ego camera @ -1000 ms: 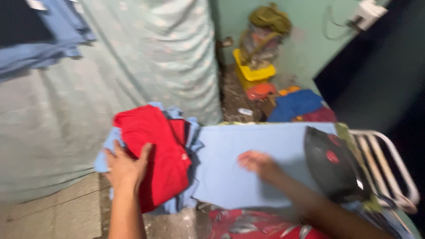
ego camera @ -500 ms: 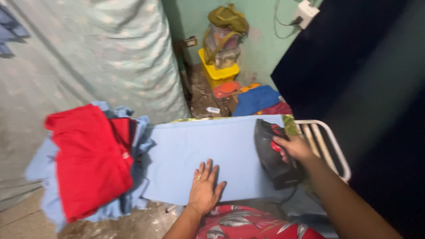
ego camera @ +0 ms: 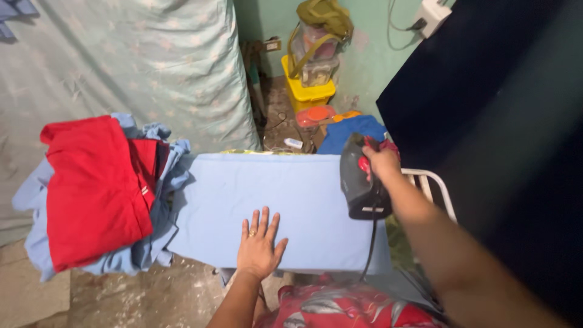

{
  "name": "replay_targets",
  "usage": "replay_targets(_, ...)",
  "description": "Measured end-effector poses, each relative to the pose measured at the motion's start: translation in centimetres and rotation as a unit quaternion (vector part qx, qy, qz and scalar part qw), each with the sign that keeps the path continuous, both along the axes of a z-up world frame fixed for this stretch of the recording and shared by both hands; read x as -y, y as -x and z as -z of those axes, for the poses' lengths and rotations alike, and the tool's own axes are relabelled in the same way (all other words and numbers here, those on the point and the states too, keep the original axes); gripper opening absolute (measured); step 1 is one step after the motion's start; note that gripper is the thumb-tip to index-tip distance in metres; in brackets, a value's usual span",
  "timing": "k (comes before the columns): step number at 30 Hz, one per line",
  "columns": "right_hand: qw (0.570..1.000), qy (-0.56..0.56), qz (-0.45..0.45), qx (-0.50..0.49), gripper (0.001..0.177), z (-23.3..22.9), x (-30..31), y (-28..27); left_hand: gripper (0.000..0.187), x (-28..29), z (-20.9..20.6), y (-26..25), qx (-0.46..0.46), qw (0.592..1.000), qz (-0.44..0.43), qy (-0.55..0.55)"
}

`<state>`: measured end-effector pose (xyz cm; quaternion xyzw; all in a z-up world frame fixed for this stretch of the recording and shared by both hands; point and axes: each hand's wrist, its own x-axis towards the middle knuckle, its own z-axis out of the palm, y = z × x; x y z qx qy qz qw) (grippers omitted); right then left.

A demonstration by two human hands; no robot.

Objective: The person irons a light blue t-shirt on an ironing board, then hangs it on a clothesline. Next, they iron a red t-shirt on the same board, folding and smoothing it before placing it aside.

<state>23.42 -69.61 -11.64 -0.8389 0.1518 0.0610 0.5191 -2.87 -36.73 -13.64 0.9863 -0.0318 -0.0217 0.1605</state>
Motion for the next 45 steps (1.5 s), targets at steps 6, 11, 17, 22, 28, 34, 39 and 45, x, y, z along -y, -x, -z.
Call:
replay_targets(6, 0.973, 0.021, -0.225, -0.048, 0.051, -2.6, 2.3, 10.5, 0.076, 0.2, 0.3, 0.0, 0.025, 0.999, -0.02, 0.007)
replay_targets(11, 0.97, 0.098, -0.193, -0.113, 0.041, -4.1, 1.4, 17.3, 0.076, 0.5, 0.4, 0.2, 0.034, 0.999, -0.026, 0.014)
replay_targets(17, 0.985, -0.008, -0.171, -0.035, 0.042, -2.3, -5.4, 1.3, 0.077, 0.5, -0.4, 0.2, -0.01, 1.0, -0.024, -0.001)
replay_targets(22, 0.958, -0.011, -0.252, -0.134, 0.055, -3.1, -6.5, 6.3, 0.077, -1.5, -0.2, -1.1, -0.029, 0.998, -0.044, -0.031)
replay_targets(28, 0.947, 0.029, -0.305, -0.102, 0.038, -5.2, -9.5, 15.5, 0.075, -6.5, -0.4, -2.6, -0.044, 0.989, -0.133, -0.049)
replay_targets(34, 0.969, 0.0, -0.24, -0.055, 0.04, -4.0, -18.9, 1.0, 0.074, -6.6, -1.1, -2.3, -0.041, 0.991, -0.124, -0.033)
replay_targets(39, 0.926, 0.043, -0.359, -0.111, 0.068, -2.2, -16.7, 3.8, 0.073, -6.7, -1.2, -2.3, -0.039, 0.992, -0.121, -0.012)
replay_targets(45, 0.94, 0.085, -0.309, -0.114, 0.035, -5.5, -14.3, 16.1, 0.072, -7.4, 0.1, -2.5, -0.018, 0.991, -0.132, 0.016)
